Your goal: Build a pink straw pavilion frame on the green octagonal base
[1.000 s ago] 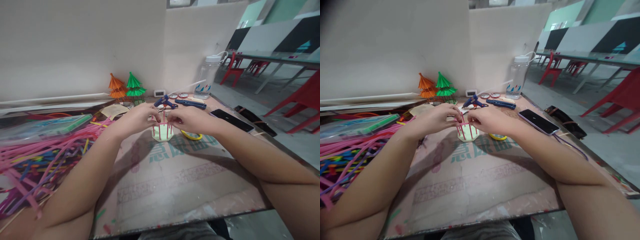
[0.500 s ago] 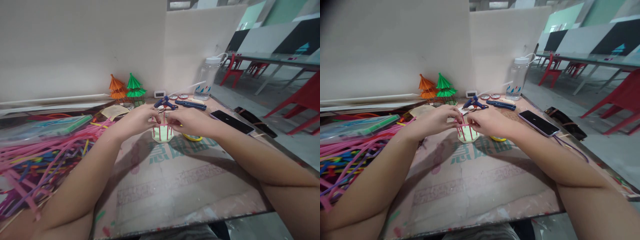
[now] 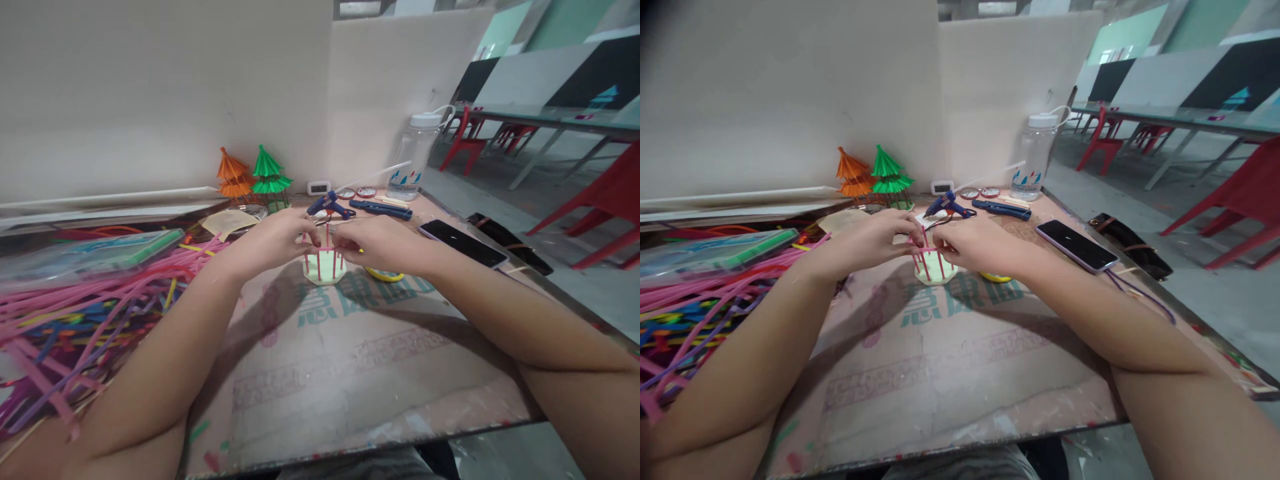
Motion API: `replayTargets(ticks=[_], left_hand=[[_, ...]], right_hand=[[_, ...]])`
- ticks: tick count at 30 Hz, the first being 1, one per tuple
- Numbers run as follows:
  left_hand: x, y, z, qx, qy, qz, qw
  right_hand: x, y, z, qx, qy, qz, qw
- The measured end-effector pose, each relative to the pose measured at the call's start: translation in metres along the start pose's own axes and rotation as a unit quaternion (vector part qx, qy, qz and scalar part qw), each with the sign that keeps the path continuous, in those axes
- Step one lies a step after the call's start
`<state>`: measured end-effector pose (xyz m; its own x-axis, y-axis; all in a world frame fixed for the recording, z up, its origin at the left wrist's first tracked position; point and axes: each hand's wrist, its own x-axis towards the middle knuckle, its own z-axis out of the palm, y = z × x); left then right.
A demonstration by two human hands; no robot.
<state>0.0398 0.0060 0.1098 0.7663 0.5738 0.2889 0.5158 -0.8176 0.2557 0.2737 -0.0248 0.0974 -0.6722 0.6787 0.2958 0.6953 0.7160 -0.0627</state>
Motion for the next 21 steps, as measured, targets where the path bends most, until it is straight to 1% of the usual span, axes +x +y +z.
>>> replayTargets(ticks=[4,6,8,10,13,15,19,21], left_hand=[[-0.003,-0.003,-0.002,0.009,-0.006,0.005,1.0],[-0.004,-0.002,-0.004,0.015,0.012,0.007,1.0],[-0.004,0.004,-0.004,0.012,0.044,0.013,0.999],[-0.003,0.012,-0.002,0.006,0.086,0.018,0.996],[0.0,0.025,0.005,0.013,0.165,-0.002,0.986],[0.002,0.031,0.009,0.025,0.204,-0.012,0.978],[0.003,0.039,0.014,0.053,0.248,0.015,0.967],[0.002,0.042,0.016,0.045,0.267,0.023,0.962]], right_hand=[[0.001,-0.001,0.0,-0.007,0.002,0.02,1.0],[0.001,0.0,-0.001,-0.014,0.023,0.037,0.999],[0.001,0.002,-0.001,-0.018,0.057,0.045,0.997],[0.001,0.004,-0.002,-0.016,0.089,0.038,0.995],[0.0,0.006,-0.002,-0.007,0.131,0.032,0.991],[0.0,0.006,-0.003,-0.005,0.163,0.032,0.986],[-0.001,0.006,-0.006,-0.006,0.22,0.02,0.975],[-0.002,0.007,-0.007,-0.008,0.244,0.006,0.97]])
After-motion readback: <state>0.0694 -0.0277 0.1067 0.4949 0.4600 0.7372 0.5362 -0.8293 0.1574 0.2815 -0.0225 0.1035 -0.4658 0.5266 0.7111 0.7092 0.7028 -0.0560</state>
